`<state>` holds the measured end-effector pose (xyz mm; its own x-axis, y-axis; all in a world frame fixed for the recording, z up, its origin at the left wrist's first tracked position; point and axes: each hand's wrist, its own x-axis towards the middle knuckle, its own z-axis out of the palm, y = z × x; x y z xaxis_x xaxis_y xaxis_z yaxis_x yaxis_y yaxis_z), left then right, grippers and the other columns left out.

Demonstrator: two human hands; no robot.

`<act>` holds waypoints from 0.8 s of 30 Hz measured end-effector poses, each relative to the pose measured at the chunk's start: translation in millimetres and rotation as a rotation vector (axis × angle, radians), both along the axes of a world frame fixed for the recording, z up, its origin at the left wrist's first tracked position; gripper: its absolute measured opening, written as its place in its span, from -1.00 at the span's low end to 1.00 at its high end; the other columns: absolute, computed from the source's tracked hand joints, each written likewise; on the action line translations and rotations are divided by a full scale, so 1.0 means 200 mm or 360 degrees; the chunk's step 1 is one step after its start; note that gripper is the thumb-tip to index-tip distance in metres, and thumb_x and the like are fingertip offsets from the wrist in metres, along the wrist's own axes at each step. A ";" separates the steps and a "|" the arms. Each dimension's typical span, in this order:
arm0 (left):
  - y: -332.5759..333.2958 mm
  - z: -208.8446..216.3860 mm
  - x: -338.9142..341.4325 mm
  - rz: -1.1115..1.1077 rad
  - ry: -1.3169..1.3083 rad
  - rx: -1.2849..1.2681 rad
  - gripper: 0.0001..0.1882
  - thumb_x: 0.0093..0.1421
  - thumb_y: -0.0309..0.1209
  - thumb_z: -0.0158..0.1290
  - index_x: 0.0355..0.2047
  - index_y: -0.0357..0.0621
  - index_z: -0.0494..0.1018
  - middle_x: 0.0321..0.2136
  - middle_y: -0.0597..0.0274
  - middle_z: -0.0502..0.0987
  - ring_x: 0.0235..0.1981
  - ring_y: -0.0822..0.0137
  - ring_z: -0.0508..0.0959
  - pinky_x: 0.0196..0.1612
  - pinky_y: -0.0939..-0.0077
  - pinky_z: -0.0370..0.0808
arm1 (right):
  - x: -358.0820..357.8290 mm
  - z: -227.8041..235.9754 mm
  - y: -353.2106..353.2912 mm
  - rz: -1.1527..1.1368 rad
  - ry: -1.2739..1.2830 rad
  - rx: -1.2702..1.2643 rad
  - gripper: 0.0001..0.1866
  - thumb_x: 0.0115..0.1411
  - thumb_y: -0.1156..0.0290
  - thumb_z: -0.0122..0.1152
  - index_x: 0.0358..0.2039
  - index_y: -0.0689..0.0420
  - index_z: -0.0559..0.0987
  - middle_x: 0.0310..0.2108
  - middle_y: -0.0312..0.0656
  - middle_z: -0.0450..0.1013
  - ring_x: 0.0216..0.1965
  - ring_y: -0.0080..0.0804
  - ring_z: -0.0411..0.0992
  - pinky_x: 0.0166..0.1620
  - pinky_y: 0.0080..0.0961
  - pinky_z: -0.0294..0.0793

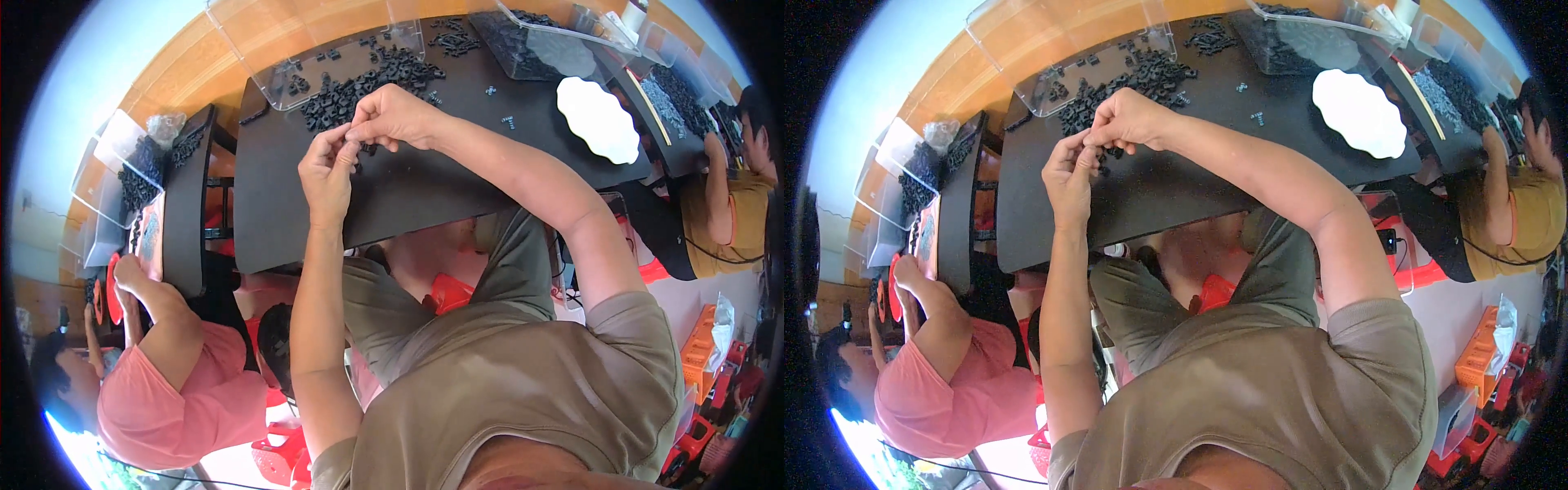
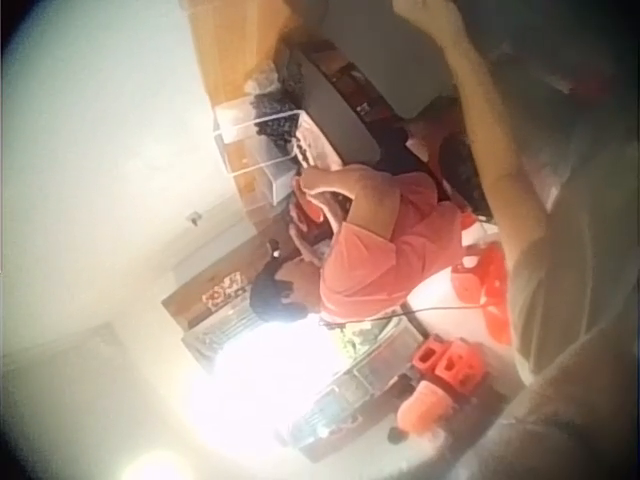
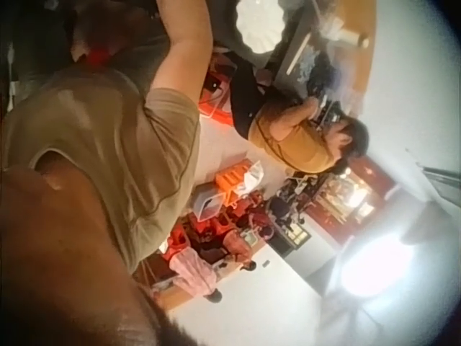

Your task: The person assembles small black plastic components by inserting pins into each piece by hand.

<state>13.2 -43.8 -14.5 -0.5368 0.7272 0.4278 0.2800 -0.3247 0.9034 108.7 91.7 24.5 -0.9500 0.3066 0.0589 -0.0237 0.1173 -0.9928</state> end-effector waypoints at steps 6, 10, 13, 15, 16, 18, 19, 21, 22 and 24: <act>-0.03 -0.03 -0.10 -0.0015 -0.0705 0.0444 -0.84 0.10 -0.58 0.03 -0.26 -0.28 0.41 -0.47 0.19 0.49 -0.55 0.52 0.42 -0.50 0.71 0.36 | -0.01 0.01 -0.06 -0.0164 -0.0048 0.0328 -0.86 0.03 0.39 0.20 -0.53 0.19 0.51 -0.63 -0.27 0.41 -0.67 -0.55 0.35 -0.62 -0.59 0.35; -0.02 -0.05 -0.12 -0.0069 -0.0904 0.0539 -0.84 0.10 -0.60 0.02 -0.27 -0.27 0.39 -0.44 0.16 0.49 -0.52 0.48 0.43 -0.47 0.67 0.38 | -0.02 -0.12 -0.09 -0.0008 0.0191 0.1687 -0.83 -0.10 0.39 0.21 -0.44 0.13 0.52 -0.46 -0.15 0.40 -0.39 -0.15 0.42 -0.32 -0.31 0.41; -0.03 -0.06 -0.13 -0.0172 -0.0953 0.0586 -0.85 0.10 -0.60 0.01 -0.29 -0.27 0.37 -0.42 0.13 0.49 -0.50 0.44 0.44 -0.42 0.64 0.41 | -0.02 -0.13 -0.20 -0.0015 0.0028 0.2114 -0.82 -0.06 0.37 0.19 -0.47 0.19 0.48 -0.46 -0.13 0.37 -0.38 -0.15 0.42 -0.34 -0.29 0.43; -0.03 -0.05 -0.12 -0.0208 -0.0964 0.0568 -0.86 0.10 -0.61 0.01 -0.30 -0.26 0.37 -0.41 0.13 0.49 -0.48 0.43 0.44 -0.40 0.62 0.41 | -0.03 -0.15 -0.20 -0.0072 0.0024 0.2102 -0.84 -0.06 0.39 0.18 -0.49 0.20 0.49 -0.45 -0.09 0.39 -0.36 -0.12 0.43 -0.33 -0.27 0.43; -0.03 -0.05 -0.11 -0.0213 -0.0952 0.0549 -0.86 0.10 -0.60 0.01 -0.30 -0.26 0.37 -0.40 0.13 0.49 -0.49 0.43 0.44 -0.39 0.62 0.41 | -0.04 -0.16 -0.20 -0.0129 0.0015 0.2089 -0.85 -0.07 0.41 0.17 -0.50 0.22 0.50 -0.43 -0.04 0.41 -0.34 -0.10 0.44 -0.32 -0.24 0.42; -0.03 -0.04 -0.10 -0.0235 -0.0904 0.0506 -0.86 0.11 -0.59 0.01 -0.29 -0.26 0.37 -0.40 0.13 0.49 -0.49 0.44 0.44 -0.39 0.63 0.41 | -0.01 -0.16 -0.19 -0.0145 0.0071 0.2076 -0.86 -0.06 0.41 0.18 -0.50 0.21 0.49 -0.46 -0.08 0.39 -0.37 -0.12 0.43 -0.34 -0.28 0.43; -0.03 -0.04 -0.09 -0.0260 -0.0863 0.0459 -0.87 0.11 -0.59 0.01 -0.29 -0.26 0.36 -0.40 0.13 0.49 -0.49 0.44 0.44 -0.39 0.63 0.41 | 0.00 -0.16 -0.18 -0.0162 0.0118 0.2062 -0.86 -0.06 0.42 0.18 -0.50 0.21 0.48 -0.48 -0.12 0.37 -0.39 -0.15 0.42 -0.36 -0.31 0.43; -0.02 -0.03 -0.09 -0.0281 -0.0818 0.0423 -0.85 0.11 -0.58 0.01 -0.27 -0.27 0.37 -0.40 0.13 0.49 -0.48 0.46 0.45 -0.39 0.65 0.40 | 0.01 -0.16 -0.12 -0.0191 0.0314 0.1821 -0.86 -0.06 0.45 0.18 -0.49 0.23 0.48 -0.49 -0.11 0.38 -0.40 -0.16 0.41 -0.36 -0.34 0.43; -0.03 -0.03 -0.08 -0.0311 -0.0774 0.0366 -0.84 0.12 -0.58 0.00 -0.25 -0.28 0.37 -0.40 0.15 0.48 -0.47 0.45 0.44 -0.39 0.65 0.40 | 0.01 -0.13 -0.10 -0.0223 0.0490 0.1570 -0.86 -0.07 0.48 0.18 -0.47 0.25 0.48 -0.50 -0.09 0.39 -0.41 -0.17 0.41 -0.35 -0.36 0.42; -0.03 -0.01 -0.06 -0.0320 -0.0684 0.0287 -0.81 0.12 -0.58 0.00 -0.22 -0.29 0.37 -0.40 0.18 0.48 -0.45 0.46 0.44 -0.38 0.66 0.39 | 0.03 -0.09 -0.06 -0.0240 0.0477 0.0883 -0.91 0.01 0.55 0.16 -0.44 0.25 0.47 -0.56 -0.21 0.40 -0.61 -0.48 0.36 -0.56 -0.59 0.36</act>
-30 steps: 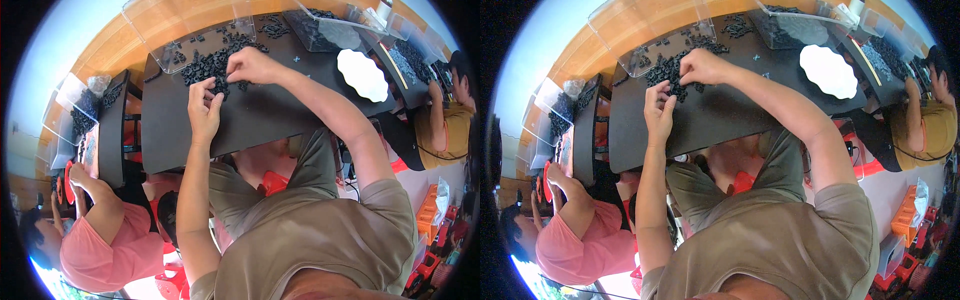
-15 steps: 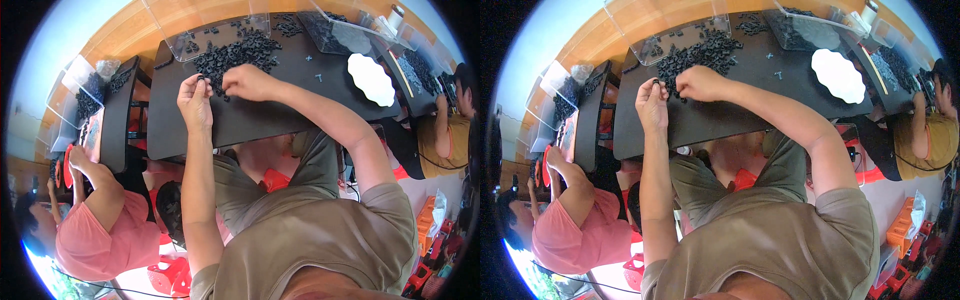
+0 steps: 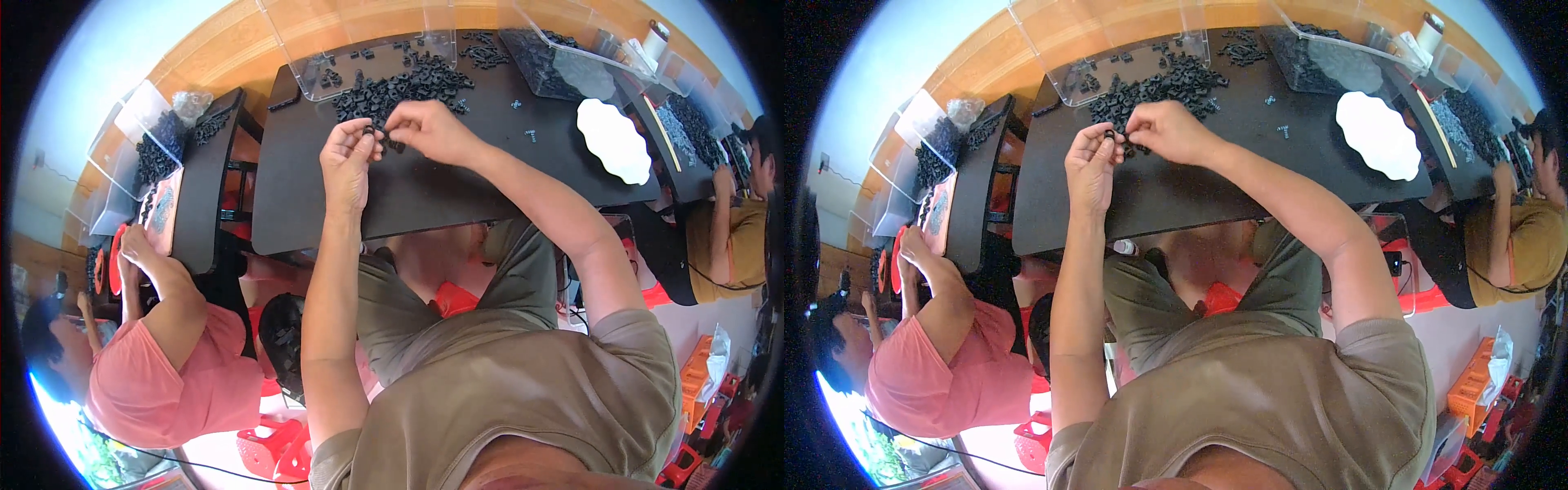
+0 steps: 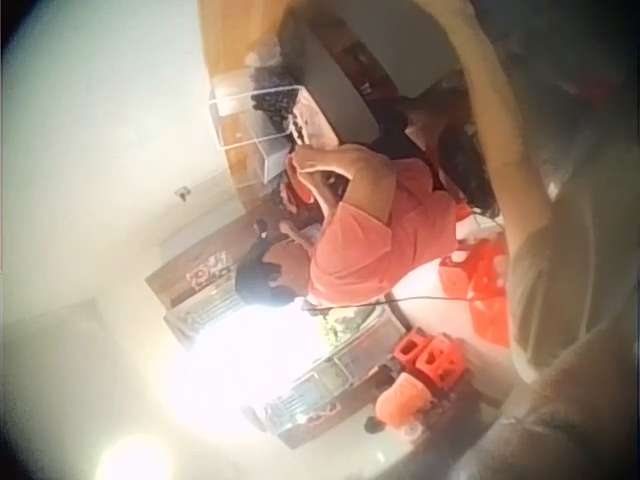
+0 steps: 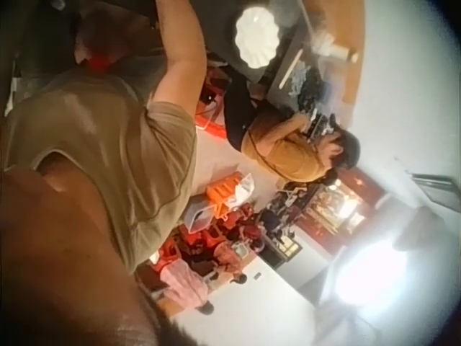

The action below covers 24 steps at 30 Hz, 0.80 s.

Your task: The person assembles small black plastic components by inserting pins into each piece by hand.

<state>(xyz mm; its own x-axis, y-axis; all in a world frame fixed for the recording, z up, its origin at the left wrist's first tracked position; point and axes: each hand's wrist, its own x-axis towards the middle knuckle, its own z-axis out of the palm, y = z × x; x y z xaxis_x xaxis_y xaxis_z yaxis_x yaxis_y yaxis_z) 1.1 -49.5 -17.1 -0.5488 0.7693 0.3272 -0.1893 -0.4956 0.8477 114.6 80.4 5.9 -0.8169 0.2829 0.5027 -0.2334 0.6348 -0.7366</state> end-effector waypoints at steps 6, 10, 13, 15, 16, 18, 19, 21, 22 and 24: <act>0.01 0.01 0.03 0.0001 0.0210 -0.0159 -0.83 0.09 -0.59 0.01 -0.26 -0.30 0.40 -0.46 0.20 0.49 -0.50 0.51 0.44 -0.44 0.70 0.39 | 0.01 0.03 0.01 0.0298 0.0001 -0.0995 -0.93 0.04 0.57 0.17 -0.44 0.28 0.49 -0.58 -0.26 0.41 -0.70 -0.68 0.30 -0.72 -0.74 0.29; 0.01 0.01 0.04 -0.0021 0.0227 -0.0149 -0.83 0.09 -0.60 0.01 -0.26 -0.29 0.41 -0.47 0.21 0.50 -0.52 0.52 0.43 -0.46 0.70 0.39 | 0.01 0.00 0.03 0.0293 -0.0016 -0.1002 -0.94 0.03 0.58 0.18 -0.46 0.29 0.50 -0.57 -0.25 0.42 -0.70 -0.68 0.30 -0.72 -0.74 0.29; 0.01 0.01 0.04 0.0023 0.0244 -0.0179 -0.85 0.09 -0.61 0.00 -0.29 -0.29 0.43 -0.49 0.22 0.50 -0.53 0.52 0.43 -0.48 0.70 0.38 | 0.01 0.00 0.03 0.0337 0.0013 -0.1008 -0.95 0.01 0.60 0.19 -0.48 0.29 0.51 -0.58 -0.25 0.43 -0.71 -0.68 0.30 -0.72 -0.75 0.29; 0.01 0.02 0.05 0.0115 0.0334 -0.0202 -0.87 0.08 -0.63 0.00 -0.32 -0.27 0.45 -0.51 0.25 0.49 -0.55 0.54 0.41 -0.50 0.71 0.37 | 0.02 0.01 0.02 0.0312 -0.0045 -0.0915 -0.97 -0.01 0.61 0.20 -0.51 0.28 0.52 -0.60 -0.25 0.43 -0.72 -0.68 0.29 -0.72 -0.76 0.27; 0.01 0.02 0.05 0.0115 0.0333 -0.0201 -0.87 0.08 -0.63 0.00 -0.32 -0.27 0.45 -0.51 0.25 0.49 -0.55 0.54 0.41 -0.50 0.71 0.37 | 0.02 0.01 0.02 0.0312 -0.0047 -0.0914 -0.97 -0.01 0.61 0.20 -0.51 0.28 0.52 -0.60 -0.25 0.43 -0.72 -0.68 0.29 -0.72 -0.76 0.27; 0.01 0.02 0.06 0.0212 0.0434 -0.0235 -0.86 0.07 -0.65 0.00 -0.34 -0.26 0.47 -0.52 0.28 0.49 -0.56 0.57 0.40 -0.51 0.73 0.35 | 0.02 0.01 0.02 0.0255 -0.0059 -0.0887 -0.96 -0.01 0.61 0.21 -0.52 0.27 0.53 -0.62 -0.26 0.42 -0.74 -0.69 0.29 -0.72 -0.77 0.25; 0.01 0.01 0.06 0.0212 0.0434 -0.0235 -0.86 0.07 -0.65 0.00 -0.34 -0.26 0.47 -0.52 0.28 0.49 -0.56 0.57 0.40 -0.51 0.73 0.35 | 0.02 0.00 0.02 0.0254 -0.0059 -0.0887 -0.96 -0.01 0.61 0.21 -0.52 0.27 0.53 -0.62 -0.26 0.42 -0.74 -0.69 0.29 -0.72 -0.77 0.25; 0.01 0.01 0.05 0.0261 0.0496 -0.0271 -0.86 0.07 -0.66 0.00 -0.34 -0.25 0.47 -0.53 0.30 0.49 -0.57 0.58 0.40 -0.52 0.75 0.34 | 0.02 0.00 0.02 0.0231 -0.0093 -0.0857 -0.96 -0.02 0.60 0.22 -0.52 0.27 0.53 -0.64 -0.27 0.41 -0.74 -0.69 0.29 -0.72 -0.77 0.25; 0.01 0.00 0.05 0.0260 0.0498 -0.0270 -0.86 0.07 -0.66 0.00 -0.34 -0.25 0.47 -0.53 0.30 0.49 -0.57 0.58 0.40 -0.52 0.75 0.34 | 0.02 0.00 0.01 0.0232 -0.0090 -0.0856 -0.96 -0.02 0.60 0.22 -0.52 0.27 0.53 -0.64 -0.27 0.41 -0.74 -0.69 0.29 -0.72 -0.77 0.25; 0.01 0.00 0.05 0.0260 0.0512 -0.0286 -0.86 0.07 -0.66 0.00 -0.34 -0.26 0.47 -0.53 0.30 0.49 -0.58 0.59 0.39 -0.53 0.75 0.34 | 0.03 0.00 0.01 0.0184 -0.0100 -0.0656 -0.95 -0.02 0.60 0.23 -0.52 0.27 0.52 -0.65 -0.28 0.40 -0.74 -0.70 0.28 -0.72 -0.77 0.26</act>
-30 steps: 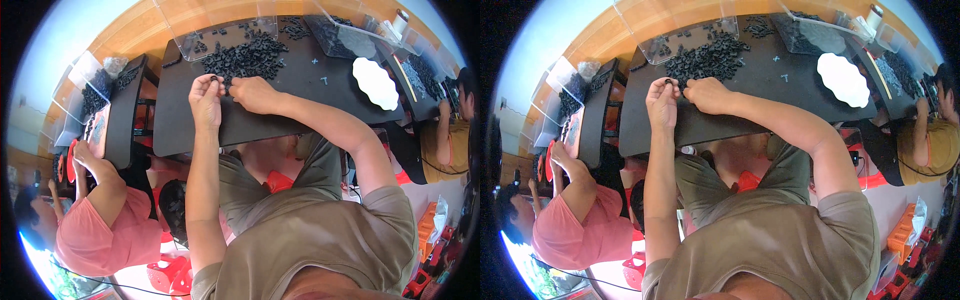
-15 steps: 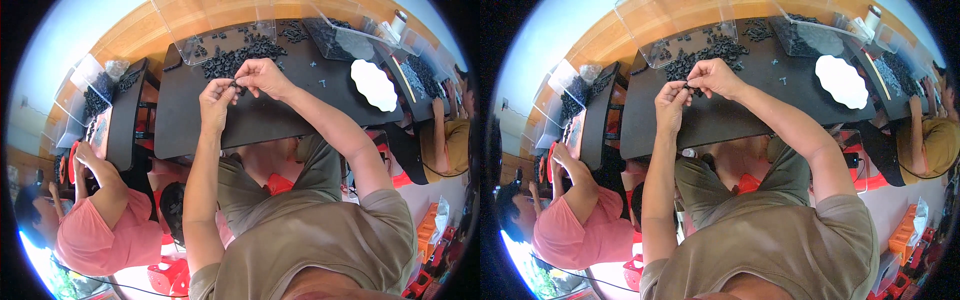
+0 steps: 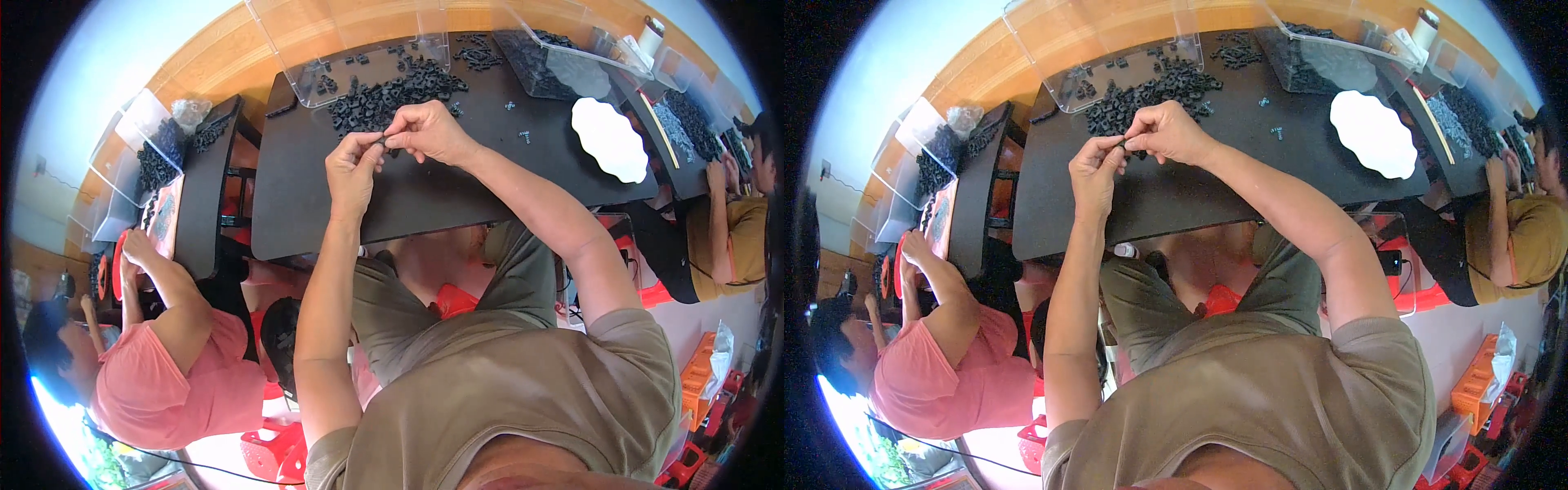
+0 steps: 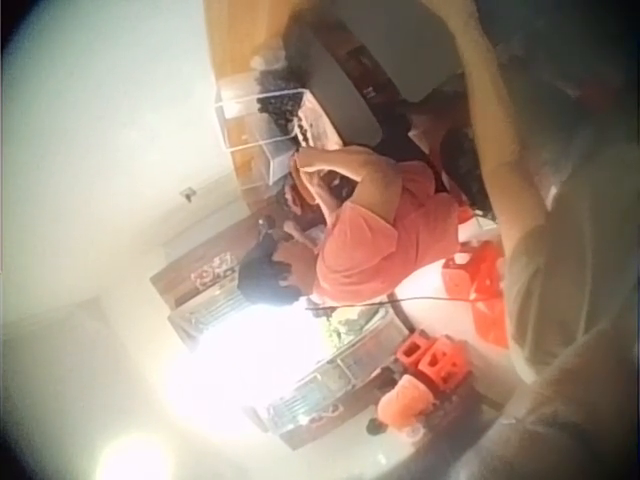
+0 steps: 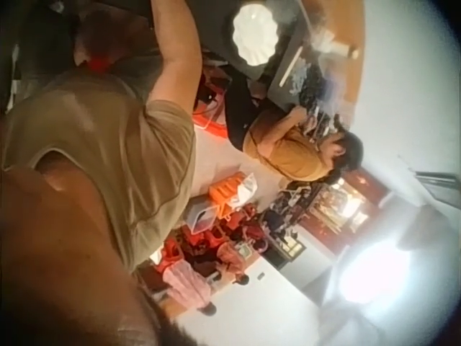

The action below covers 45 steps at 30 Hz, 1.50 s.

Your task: The person assembles small black plastic components by inserting pins into each piece by hand.

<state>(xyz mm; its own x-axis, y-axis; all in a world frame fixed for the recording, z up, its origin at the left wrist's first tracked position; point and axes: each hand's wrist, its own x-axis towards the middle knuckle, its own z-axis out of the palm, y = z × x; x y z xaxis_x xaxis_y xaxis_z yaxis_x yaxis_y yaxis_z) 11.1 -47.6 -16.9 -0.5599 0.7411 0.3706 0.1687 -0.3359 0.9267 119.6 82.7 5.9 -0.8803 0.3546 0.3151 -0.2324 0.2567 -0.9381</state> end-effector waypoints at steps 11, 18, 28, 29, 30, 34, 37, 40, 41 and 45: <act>-0.02 0.07 0.08 -0.0050 -0.0281 -0.0241 -0.92 0.07 -0.58 0.02 -0.38 -0.23 0.44 -0.57 0.29 0.48 -0.63 0.59 0.36 -0.60 0.76 0.30 | 0.14 0.15 0.26 -0.0324 0.0092 -0.0160 -0.95 0.02 0.53 0.14 -0.48 0.22 0.48 -0.62 -0.30 0.40 -0.67 -0.68 0.32 -0.70 -0.76 0.31; 0.05 0.03 0.25 -0.0239 -0.0626 -0.0276 -0.93 0.11 -0.55 0.00 -0.36 -0.22 0.43 -0.55 0.28 0.48 -0.64 0.58 0.36 -0.62 0.76 0.29 | 0.34 0.08 0.51 -0.0779 -0.0444 0.1473 -0.90 -0.01 0.41 0.06 -0.52 0.14 0.51 -0.54 -0.13 0.45 -0.49 -0.20 0.43 -0.39 -0.31 0.41; 0.09 -0.01 0.33 -0.0162 -0.0400 -0.0229 -0.91 0.12 -0.56 -0.02 -0.34 -0.23 0.43 -0.55 0.31 0.45 -0.62 0.61 0.35 -0.62 0.78 0.29 | 0.25 -0.08 0.44 -0.0706 -0.0854 0.1878 -0.87 -0.05 0.41 0.11 -0.50 0.20 0.53 -0.47 -0.01 0.46 -0.35 -0.07 0.46 -0.32 -0.21 0.44; 0.09 -0.01 0.33 -0.0156 -0.0400 -0.0232 -0.91 0.12 -0.56 -0.02 -0.34 -0.23 0.43 -0.55 0.31 0.45 -0.62 0.61 0.35 -0.62 0.78 0.29 | 0.25 -0.09 0.43 -0.0769 -0.0784 0.1914 -0.87 -0.05 0.43 0.10 -0.51 0.21 0.52 -0.47 0.00 0.46 -0.35 -0.06 0.46 -0.32 -0.21 0.44; 0.09 -0.01 0.33 -0.0143 -0.0388 -0.0236 -0.91 0.12 -0.57 -0.02 -0.34 -0.24 0.43 -0.55 0.31 0.45 -0.62 0.61 0.35 -0.61 0.78 0.30 | 0.24 -0.10 0.42 -0.0833 -0.0713 0.1949 -0.88 -0.04 0.45 0.08 -0.51 0.22 0.52 -0.47 0.01 0.46 -0.36 -0.06 0.46 -0.33 -0.21 0.44; 0.10 -0.01 0.33 -0.0100 -0.0366 -0.0252 -0.90 0.12 -0.58 -0.02 -0.33 -0.25 0.44 -0.55 0.31 0.45 -0.62 0.60 0.36 -0.60 0.77 0.33 | 0.25 -0.11 0.44 -0.0886 -0.0662 0.1871 -0.89 -0.02 0.47 0.05 -0.51 0.22 0.53 -0.46 -0.02 0.47 -0.37 -0.07 0.46 -0.32 -0.21 0.44; 0.09 -0.02 0.32 -0.0099 -0.0384 -0.0183 -0.90 0.12 -0.59 -0.02 -0.33 -0.25 0.44 -0.54 0.30 0.46 -0.61 0.60 0.36 -0.60 0.77 0.33 | 0.26 -0.11 0.43 -0.0874 -0.0648 0.1764 -0.88 -0.01 0.46 0.04 -0.51 0.22 0.52 -0.46 -0.03 0.47 -0.37 -0.07 0.46 -0.31 -0.21 0.44; 0.10 -0.02 0.33 -0.0094 -0.0354 -0.0214 -0.89 0.13 -0.56 -0.02 -0.31 -0.25 0.44 -0.53 0.29 0.48 -0.60 0.58 0.36 -0.56 0.75 0.31 | 0.25 -0.12 0.42 -0.0872 -0.0605 0.1764 -0.87 0.01 0.45 0.03 -0.51 0.22 0.51 -0.44 -0.03 0.47 -0.37 -0.07 0.46 -0.31 -0.20 0.44; 0.10 -0.03 0.33 -0.0096 -0.0352 -0.0215 -0.89 0.13 -0.56 -0.02 -0.31 -0.25 0.44 -0.53 0.29 0.48 -0.60 0.58 0.36 -0.56 0.75 0.31 | 0.24 -0.12 0.42 -0.0870 -0.0638 0.1790 -0.87 0.01 0.44 0.03 -0.51 0.22 0.51 -0.44 -0.03 0.47 -0.36 -0.07 0.46 -0.31 -0.20 0.44; 0.10 -0.03 0.33 -0.0083 -0.0361 -0.0206 -0.89 0.13 -0.56 -0.01 -0.31 -0.26 0.44 -0.52 0.28 0.48 -0.60 0.58 0.36 -0.56 0.75 0.31 | 0.22 -0.11 0.41 -0.0941 -0.0718 0.1818 -0.87 0.02 0.43 0.04 -0.49 0.21 0.51 -0.42 -0.03 0.46 -0.35 -0.07 0.46 -0.31 -0.20 0.45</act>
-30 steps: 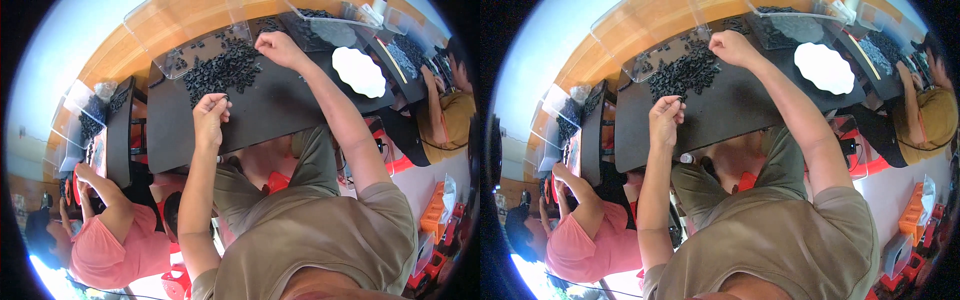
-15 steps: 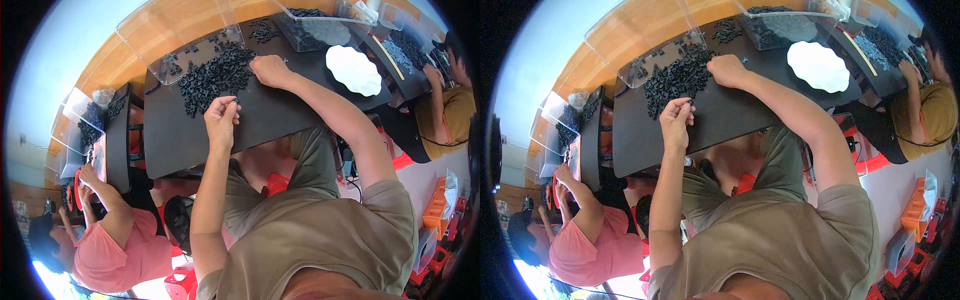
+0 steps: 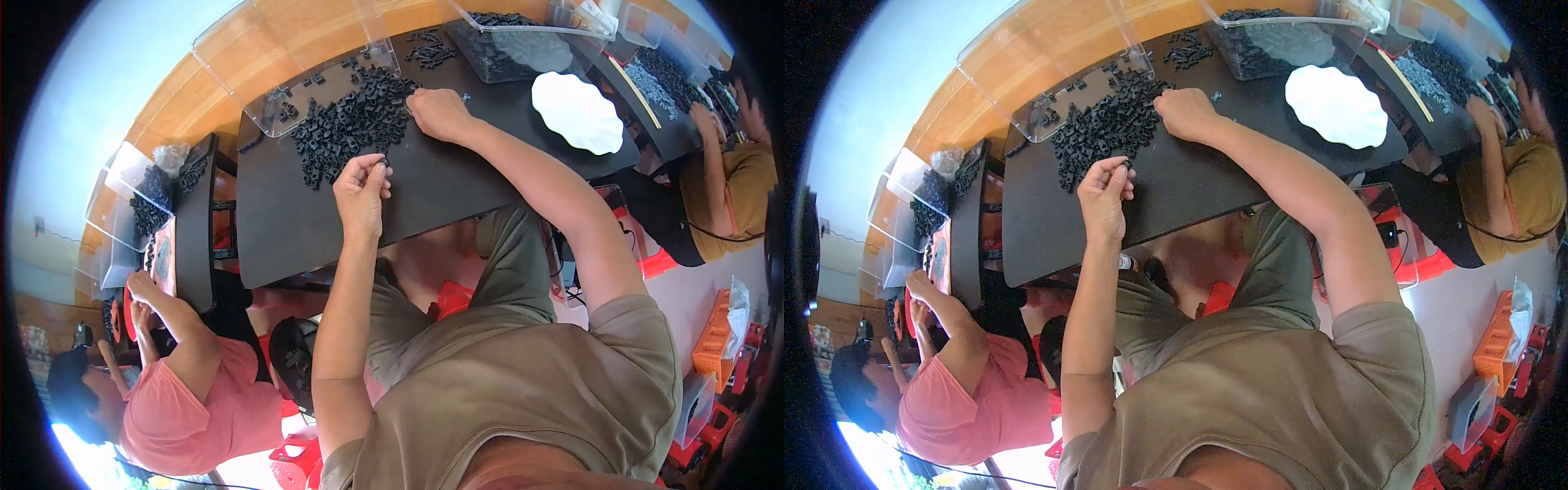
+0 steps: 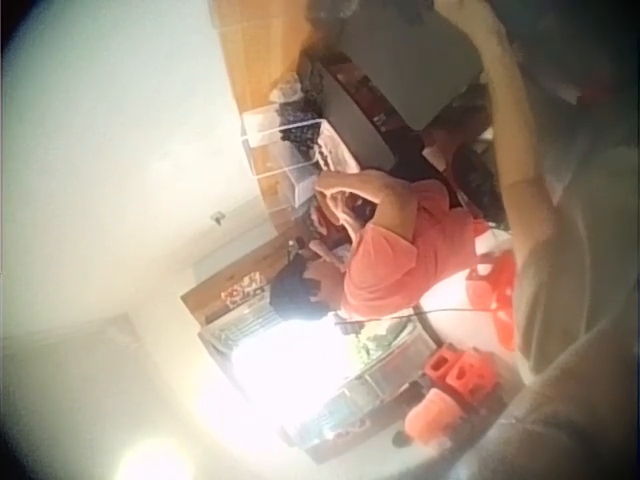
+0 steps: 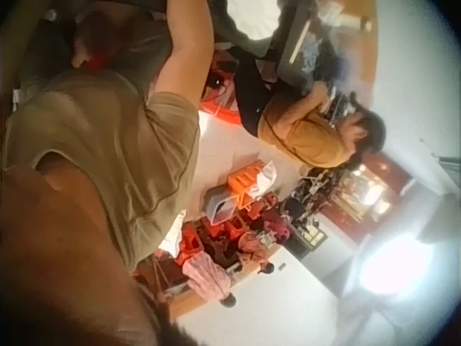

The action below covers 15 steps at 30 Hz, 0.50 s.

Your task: The person assembles small black plastic components by inserting pins into each piece by hand.

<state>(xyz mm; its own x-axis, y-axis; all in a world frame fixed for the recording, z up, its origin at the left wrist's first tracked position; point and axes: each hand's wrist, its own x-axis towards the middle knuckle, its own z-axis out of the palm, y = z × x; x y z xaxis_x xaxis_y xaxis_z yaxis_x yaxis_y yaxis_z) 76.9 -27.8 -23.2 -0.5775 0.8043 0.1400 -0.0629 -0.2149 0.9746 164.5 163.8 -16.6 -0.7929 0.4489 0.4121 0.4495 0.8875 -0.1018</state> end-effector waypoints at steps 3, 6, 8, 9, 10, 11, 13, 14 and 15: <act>0.00 0.00 0.00 0.0006 -0.0008 0.0022 -0.89 0.12 -0.58 -0.02 -0.32 -0.26 0.44 -0.53 0.28 0.47 -0.61 0.59 0.36 -0.58 0.76 0.32 | 0.01 0.00 0.01 0.0009 0.0042 -0.0027 -0.86 0.01 0.42 0.05 -0.50 0.22 0.51 -0.42 -0.02 0.46 -0.34 -0.07 0.46 -0.30 -0.20 0.45; 0.00 0.00 0.00 0.0024 0.0004 0.0027 -0.89 0.12 -0.59 -0.03 -0.33 -0.25 0.44 -0.54 0.29 0.47 -0.62 0.59 0.36 -0.60 0.77 0.33 | 0.02 -0.01 0.01 0.0033 0.0116 -0.0055 -0.85 0.02 0.40 0.06 -0.50 0.22 0.51 -0.42 -0.02 0.46 -0.35 -0.06 0.46 -0.30 -0.20 0.45; 0.01 -0.01 0.00 0.0031 0.0017 0.0016 -0.89 0.12 -0.59 -0.03 -0.33 -0.25 0.44 -0.54 0.29 0.47 -0.62 0.59 0.36 -0.60 0.77 0.33 | 0.02 -0.01 0.00 0.0037 0.0117 -0.0047 -0.84 0.02 0.38 0.07 -0.50 0.23 0.51 -0.41 -0.02 0.46 -0.35 -0.06 0.46 -0.30 -0.20 0.45; 0.01 -0.01 0.00 0.0037 0.0020 0.0009 -0.89 0.12 -0.58 -0.02 -0.32 -0.26 0.44 -0.53 0.28 0.48 -0.62 0.59 0.37 -0.60 0.76 0.32 | 0.01 0.00 0.00 0.0042 0.0116 -0.0039 -0.83 0.03 0.37 0.08 -0.49 0.23 0.51 -0.40 -0.02 0.46 -0.35 -0.06 0.46 -0.30 -0.20 0.45; 0.01 -0.01 0.00 0.0040 0.0023 0.0001 -0.89 0.12 -0.57 -0.01 -0.32 -0.27 0.45 -0.53 0.26 0.49 -0.62 0.59 0.37 -0.59 0.76 0.31 | 0.01 -0.01 0.00 0.0040 0.0118 -0.0040 -0.83 0.03 0.37 0.08 -0.49 0.23 0.51 -0.40 -0.02 0.46 -0.35 -0.06 0.46 -0.30 -0.20 0.45; 0.01 -0.01 0.01 0.0038 0.0025 0.0000 -0.89 0.12 -0.57 -0.01 -0.32 -0.27 0.45 -0.53 0.26 0.49 -0.62 0.59 0.37 -0.59 0.76 0.31 | 0.00 -0.01 0.00 0.0031 0.0083 -0.0030 -0.82 0.03 0.35 0.09 -0.49 0.23 0.51 -0.40 -0.02 0.46 -0.35 -0.07 0.46 -0.30 -0.21 0.45; 0.01 -0.01 0.00 0.0029 0.0040 0.0001 -0.89 0.12 -0.57 -0.01 -0.32 -0.26 0.45 -0.53 0.27 0.49 -0.61 0.59 0.37 -0.59 0.76 0.31 | -0.01 -0.01 0.00 0.0022 0.0050 -0.0020 -0.80 0.03 0.34 0.10 -0.48 0.23 0.52 -0.39 -0.01 0.46 -0.34 -0.07 0.46 -0.30 -0.21 0.46; 0.01 0.00 0.00 0.0030 0.0042 0.0000 -0.89 0.12 -0.57 -0.01 -0.32 -0.26 0.45 -0.53 0.27 0.49 -0.61 0.59 0.37 -0.59 0.76 0.31 | -0.02 0.00 -0.01 0.0016 0.0038 -0.0031 -0.82 0.02 0.37 0.08 -0.48 0.23 0.52 -0.39 -0.01 0.46 -0.34 -0.07 0.47 -0.29 -0.21 0.46; 0.01 0.00 0.00 0.0036 0.0049 -0.0012 -0.89 0.12 -0.58 -0.02 -0.32 -0.26 0.44 -0.54 0.28 0.47 -0.62 0.59 0.36 -0.60 0.77 0.32 | -0.02 0.00 -0.02 0.0010 0.0026 -0.0042 -0.84 0.01 0.39 0.07 -0.48 0.23 0.52 -0.39 -0.01 0.46 -0.34 -0.07 0.47 -0.29 -0.22 0.46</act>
